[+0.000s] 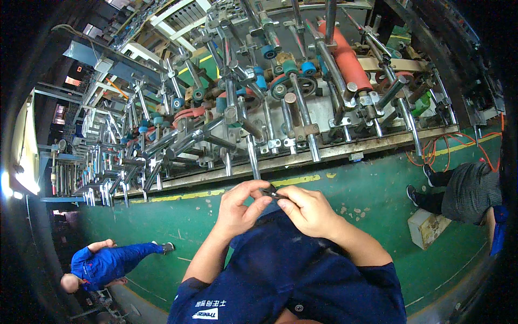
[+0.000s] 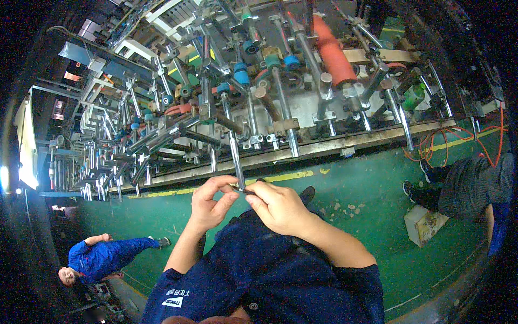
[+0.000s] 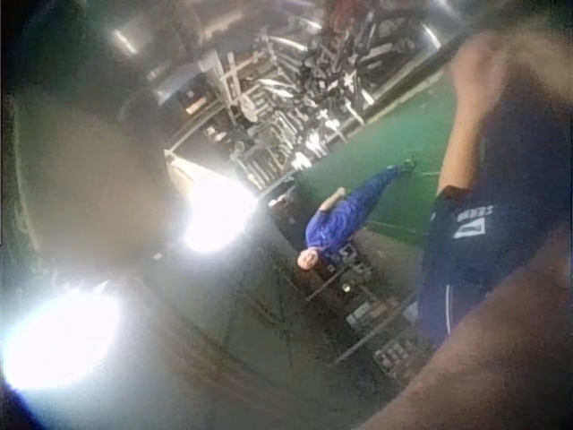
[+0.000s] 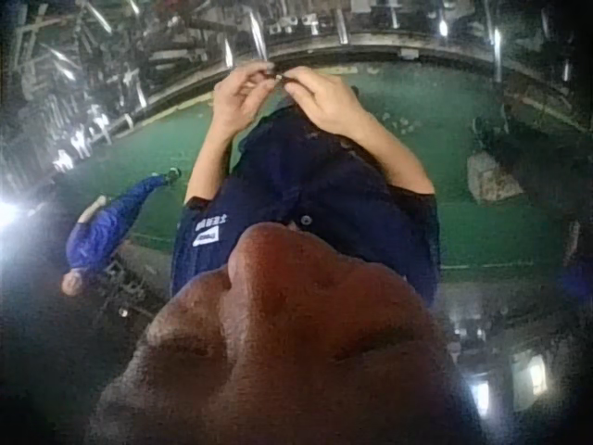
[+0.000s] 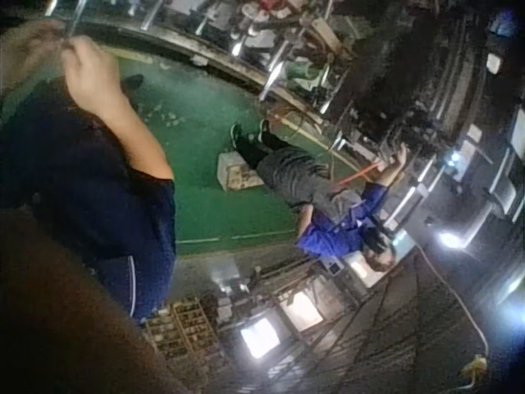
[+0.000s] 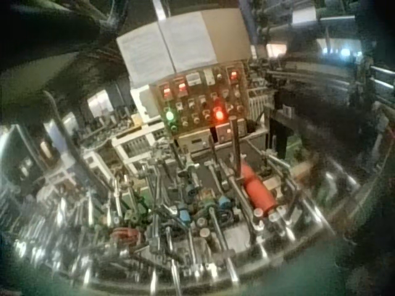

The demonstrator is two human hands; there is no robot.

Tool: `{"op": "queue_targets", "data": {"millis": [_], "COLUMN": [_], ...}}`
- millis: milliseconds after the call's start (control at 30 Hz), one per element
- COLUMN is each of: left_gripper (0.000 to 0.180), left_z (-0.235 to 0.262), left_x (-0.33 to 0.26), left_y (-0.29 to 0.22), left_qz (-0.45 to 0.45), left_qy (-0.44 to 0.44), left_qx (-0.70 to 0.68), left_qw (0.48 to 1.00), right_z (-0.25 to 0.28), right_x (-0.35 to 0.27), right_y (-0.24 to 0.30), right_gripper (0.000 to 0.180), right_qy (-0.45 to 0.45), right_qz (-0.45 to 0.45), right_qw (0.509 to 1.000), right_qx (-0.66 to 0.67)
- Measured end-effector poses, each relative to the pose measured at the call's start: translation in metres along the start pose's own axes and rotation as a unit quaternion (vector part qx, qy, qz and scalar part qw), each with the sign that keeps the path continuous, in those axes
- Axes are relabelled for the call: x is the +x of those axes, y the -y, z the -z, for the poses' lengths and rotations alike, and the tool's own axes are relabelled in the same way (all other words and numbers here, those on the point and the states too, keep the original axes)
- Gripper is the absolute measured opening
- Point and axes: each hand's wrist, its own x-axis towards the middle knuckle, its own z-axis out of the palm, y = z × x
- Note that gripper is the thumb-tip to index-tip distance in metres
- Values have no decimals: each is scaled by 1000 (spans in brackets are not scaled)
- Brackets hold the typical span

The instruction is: The person assembles metal parts on a machine using a wrench. They repeatedly tighten bolts on various metal rods and components, adjusting and securing them in place.

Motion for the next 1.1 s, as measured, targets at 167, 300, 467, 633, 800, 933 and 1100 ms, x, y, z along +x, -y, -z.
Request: {"op": "queue_targets", "data": {"millis": [167, 300, 467, 633, 800, 933, 1100], "left_gripper": [42, 41, 41, 44, 59, 79, 77], "left_z": [7, 5, 7, 7, -6, -29, -68], "left_x": [-7, -6, 2, 24, 48, 76, 117], "left_y": [20, 31, 50, 71, 77, 70, 69], "left_qz": [35, 106, 113, 112, 90, 23, 5], "left_qy": [-26, -47, -26, 21, 52, 34, -32], "left_qx": [-52, -126, -182, -241, -299, -279, -347], "left_qw": [998, 985, 976, 964, 949, 959, 937], "right_z": [2, 11, 27, 59, 98, 127, 153], "right_x": [-3, 0, 15, 43, 84, 144, 238], "right_y": [-11, -21, -14, 23, 61, 84, 72], "right_gripper": [21, 21, 23, 23, 18, 14, 22], "right_qy": [-51, -90, -108, -108, -91, -12, 61], "right_qz": [-88, -66, -64, -81, 4, -6, 43], "right_qw": [993, 994, 992, 984, 951, 940, 930], "right_qx": [61, 15, -22, -114, -295, -340, -359]}}
